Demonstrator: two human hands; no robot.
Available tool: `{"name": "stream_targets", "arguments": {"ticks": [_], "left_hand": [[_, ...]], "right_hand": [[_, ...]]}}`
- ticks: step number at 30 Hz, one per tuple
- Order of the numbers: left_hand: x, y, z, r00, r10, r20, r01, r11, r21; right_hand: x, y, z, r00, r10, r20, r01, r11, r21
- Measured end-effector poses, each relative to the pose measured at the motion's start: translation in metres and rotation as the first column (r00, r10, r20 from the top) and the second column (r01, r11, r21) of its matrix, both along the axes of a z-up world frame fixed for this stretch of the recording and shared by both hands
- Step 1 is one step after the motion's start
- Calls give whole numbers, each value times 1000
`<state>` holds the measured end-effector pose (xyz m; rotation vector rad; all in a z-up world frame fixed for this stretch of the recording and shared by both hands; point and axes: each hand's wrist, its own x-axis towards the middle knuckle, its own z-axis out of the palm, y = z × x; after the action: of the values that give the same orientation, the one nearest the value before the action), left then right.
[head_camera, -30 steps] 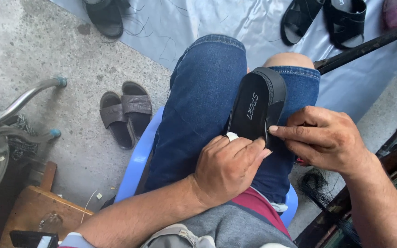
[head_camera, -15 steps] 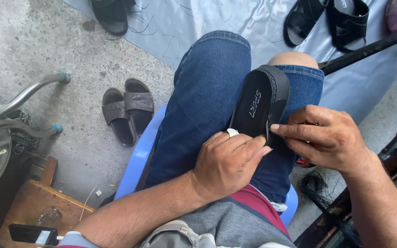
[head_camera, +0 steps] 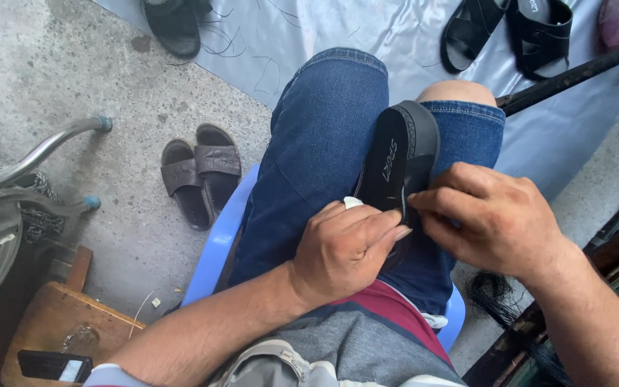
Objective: Hand-stitching the sole of a sandal to the upper part using a needle and thread.
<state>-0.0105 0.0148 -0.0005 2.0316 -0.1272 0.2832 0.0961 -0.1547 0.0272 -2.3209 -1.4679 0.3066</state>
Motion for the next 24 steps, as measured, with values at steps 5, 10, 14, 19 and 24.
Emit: {"name": "stream_targets", "arguments": {"ticks": [5,10,14,19,24], "left_hand": [[1,0,4,1000,1,24,-6,975,221],[13,37,0,961,-195,-196,224,964,141],[25,76,5,822,-232,-520,385,899,207],[37,74,19,679,-445,-584,141,859,-492],[39,42,0,652,-601,-463,-120,521,-845]], "right_hand": [[-6,-8,-3,986,-161,-49,158,986,-61],[-6,-9,9,989,-144,-40,142,989,-43],[-10,-12,13,987,-137,85,145,985,-98],[-8,-17,9,991,-136,2,136,989,-58],[-6,-15,8,991,-116,-63,116,993,0]]}}
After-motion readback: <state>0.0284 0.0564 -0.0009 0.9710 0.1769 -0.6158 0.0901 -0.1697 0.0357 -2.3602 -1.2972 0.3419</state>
